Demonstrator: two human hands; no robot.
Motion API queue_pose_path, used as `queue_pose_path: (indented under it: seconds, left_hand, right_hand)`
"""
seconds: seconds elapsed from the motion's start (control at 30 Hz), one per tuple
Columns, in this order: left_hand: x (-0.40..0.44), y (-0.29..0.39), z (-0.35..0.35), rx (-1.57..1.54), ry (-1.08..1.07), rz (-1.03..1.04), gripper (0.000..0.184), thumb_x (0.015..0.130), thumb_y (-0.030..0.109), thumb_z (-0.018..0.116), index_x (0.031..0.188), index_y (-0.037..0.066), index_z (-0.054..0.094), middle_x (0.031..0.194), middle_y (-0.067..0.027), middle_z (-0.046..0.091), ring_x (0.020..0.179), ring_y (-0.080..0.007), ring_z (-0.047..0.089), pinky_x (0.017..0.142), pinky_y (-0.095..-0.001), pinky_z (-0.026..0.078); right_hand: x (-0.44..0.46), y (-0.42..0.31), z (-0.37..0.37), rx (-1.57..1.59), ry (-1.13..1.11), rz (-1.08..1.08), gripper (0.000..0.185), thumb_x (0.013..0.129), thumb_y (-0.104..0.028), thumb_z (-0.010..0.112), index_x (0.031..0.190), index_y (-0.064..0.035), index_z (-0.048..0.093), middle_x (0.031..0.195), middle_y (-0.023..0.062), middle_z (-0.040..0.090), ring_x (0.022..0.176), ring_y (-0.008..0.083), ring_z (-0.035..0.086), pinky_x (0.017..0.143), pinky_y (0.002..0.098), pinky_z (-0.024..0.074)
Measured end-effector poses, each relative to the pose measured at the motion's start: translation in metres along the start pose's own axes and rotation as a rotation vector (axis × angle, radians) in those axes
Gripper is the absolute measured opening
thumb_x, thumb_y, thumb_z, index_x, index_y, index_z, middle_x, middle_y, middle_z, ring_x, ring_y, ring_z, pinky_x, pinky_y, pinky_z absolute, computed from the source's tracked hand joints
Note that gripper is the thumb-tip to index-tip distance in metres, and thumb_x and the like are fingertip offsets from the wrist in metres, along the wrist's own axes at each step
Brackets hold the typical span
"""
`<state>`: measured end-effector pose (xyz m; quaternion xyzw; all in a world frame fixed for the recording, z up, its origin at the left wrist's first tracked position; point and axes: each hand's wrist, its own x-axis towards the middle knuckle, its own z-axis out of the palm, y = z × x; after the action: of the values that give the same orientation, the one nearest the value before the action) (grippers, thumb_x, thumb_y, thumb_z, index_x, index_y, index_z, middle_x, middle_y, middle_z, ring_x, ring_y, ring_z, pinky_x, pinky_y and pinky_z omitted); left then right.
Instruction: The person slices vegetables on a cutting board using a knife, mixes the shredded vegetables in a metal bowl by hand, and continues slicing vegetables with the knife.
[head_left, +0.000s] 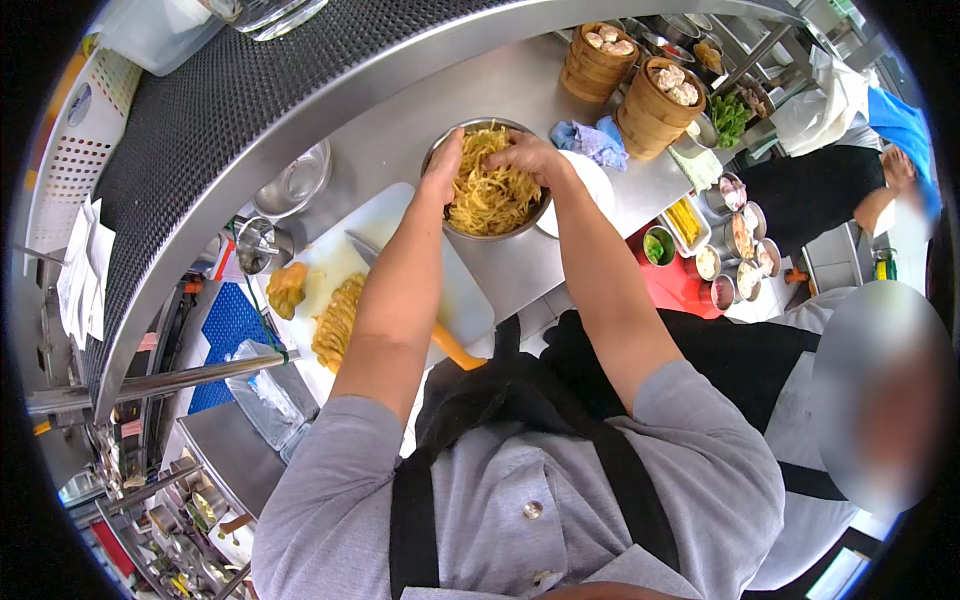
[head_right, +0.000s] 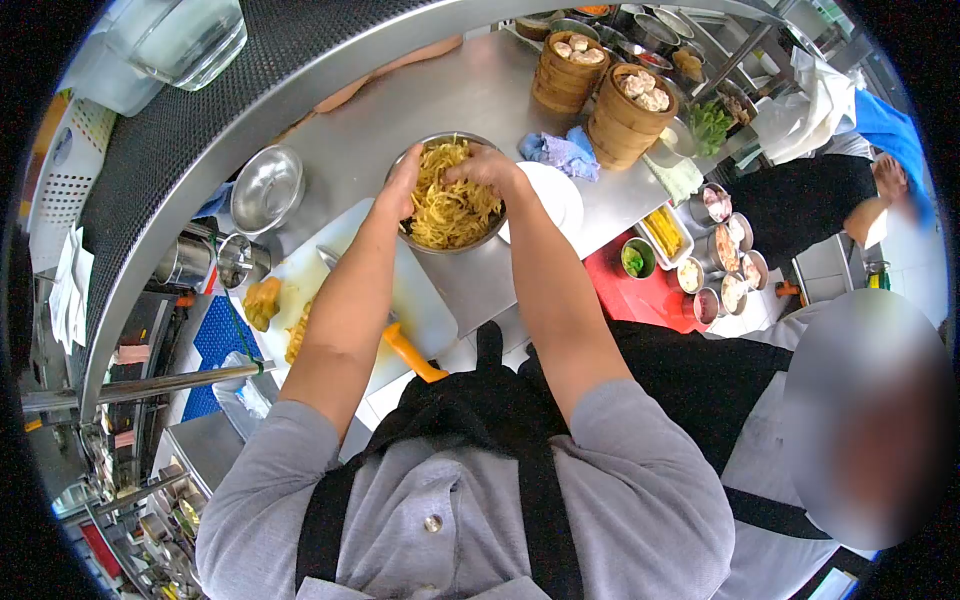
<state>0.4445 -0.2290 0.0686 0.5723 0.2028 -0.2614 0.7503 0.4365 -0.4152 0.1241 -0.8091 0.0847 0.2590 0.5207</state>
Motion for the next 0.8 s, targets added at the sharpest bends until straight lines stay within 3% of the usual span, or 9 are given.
queue_pose_path:
  seconds: [0.1, 0.2, 0.3, 0.37, 0.43, 0.5, 0.6, 0.77, 0.8]
  left_hand:
    - [0.012, 0.006, -0.001, 0.216, 0.035, 0.154, 0.074, 0.105, 0.054, 0.046, 0.159, 0.004, 0.04, 0.16, -0.0211, 0.043, 0.142, -0.0317, 0.049, 0.11, -0.0485, 0.047]
    - [-0.009, 0.023, 0.004, 0.34, -0.027, 0.152, 0.047, 0.101, 0.039, 0.06, 0.133, 0.005, 0.065, 0.116, -0.0116, 0.073, 0.102, -0.0272, 0.072, 0.086, -0.0446, 0.059]
    - [-0.049, 0.054, 0.012, 0.893, -0.035, 0.145, 0.046, 0.097, 0.033, 0.06, 0.131, 0.003, 0.065, 0.114, -0.0113, 0.073, 0.101, -0.0253, 0.072, 0.082, -0.044, 0.06]
    - [-0.038, 0.051, 0.005, 1.097, -0.077, 0.098, 0.061, 0.088, 0.031, 0.068, 0.141, 0.002, 0.059, 0.123, -0.0172, 0.072, 0.111, -0.0316, 0.07, 0.094, -0.0472, 0.057]
    - [-0.052, 0.034, 0.002, 1.453, -0.094, 0.421, 0.086, 0.079, 0.034, 0.077, 0.155, 0.004, 0.047, 0.139, -0.0244, 0.064, 0.131, -0.0377, 0.06, 0.109, -0.0454, 0.05]
    - [-0.056, 0.017, 0.017, 1.643, -0.059, 0.214, 0.116, 0.071, 0.029, 0.088, 0.165, 0.005, 0.025, 0.166, -0.0264, 0.033, 0.148, -0.0377, 0.043, 0.12, -0.0425, 0.041]
    - [-0.05, -0.007, 0.019, 1.654, -0.002, 0.214, 0.106, 0.077, 0.015, 0.082, 0.165, 0.011, 0.025, 0.169, -0.028, 0.022, 0.145, -0.042, 0.047, 0.119, -0.0444, 0.042]
    - [-0.023, -0.002, 0.001, 1.358, 0.106, 0.481, 0.063, 0.086, -0.001, 0.062, 0.147, 0.012, 0.055, 0.148, -0.0227, 0.057, 0.133, -0.0381, 0.059, 0.111, -0.0461, 0.049]
    - [-0.031, 0.007, 0.004, 1.32, 0.132, 0.563, 0.054, 0.083, 0.004, 0.068, 0.137, 0.009, 0.064, 0.136, -0.0194, 0.067, 0.13, -0.0337, 0.062, 0.11, -0.0434, 0.049]
  right_hand:
    - [-0.001, 0.002, -0.005, -0.04, -0.038, -0.153, 0.084, 0.069, -0.01, 0.088, 0.145, 0.0025, 0.055, 0.127, 0.0171, 0.07, 0.109, 0.0268, 0.069, 0.095, 0.0362, 0.0562]
    - [-0.012, 0.002, -0.004, 0.065, -0.091, -0.271, 0.074, 0.067, -0.008, 0.087, 0.136, 0.002, 0.062, 0.116, 0.0133, 0.074, 0.103, 0.0246, 0.069, 0.094, 0.0357, 0.0559]
    - [-0.011, 0.004, -0.003, -0.088, -0.042, -0.356, 0.077, 0.066, -0.01, 0.088, 0.138, 0.0029, 0.062, 0.114, 0.0153, 0.075, 0.102, 0.0272, 0.071, 0.095, 0.0362, 0.0555]
    - [-0.02, 0.004, -0.004, -0.28, 0.001, -0.366, 0.077, 0.067, -0.014, 0.089, 0.137, 0.0006, 0.063, 0.113, 0.0192, 0.075, 0.108, 0.0303, 0.071, 0.098, 0.0376, 0.055]
    - [-0.026, 0.005, 0.001, -0.475, 0.042, -0.379, 0.078, 0.067, -0.019, 0.09, 0.137, -0.0018, 0.064, 0.112, 0.0231, 0.075, 0.114, 0.0334, 0.07, 0.1, 0.039, 0.0544]
    - [-0.023, 0.015, 0.017, -0.826, 0.061, -0.337, 0.106, 0.067, -0.027, 0.09, 0.158, -0.0055, 0.041, 0.141, 0.0325, 0.059, 0.122, 0.039, 0.065, 0.103, 0.0377, 0.0541]
    - [-0.014, 0.035, 0.049, -0.972, 0.143, -0.242, 0.109, 0.069, -0.032, 0.09, 0.161, -0.0111, 0.034, 0.144, 0.0355, 0.052, 0.13, 0.0408, 0.061, 0.107, 0.0432, 0.0532]
    - [0.001, 0.033, 0.032, -0.876, 0.251, -0.276, 0.061, 0.085, -0.01, 0.07, 0.144, -0.0114, 0.057, 0.143, 0.0305, 0.051, 0.117, 0.0451, 0.068, 0.099, 0.0474, 0.0586]
    - [-0.014, 0.019, 0.027, -0.838, 0.304, -0.326, 0.05, 0.083, -0.006, 0.066, 0.134, -0.0093, 0.067, 0.135, 0.0267, 0.062, 0.117, 0.0429, 0.068, 0.099, 0.0472, 0.0578]
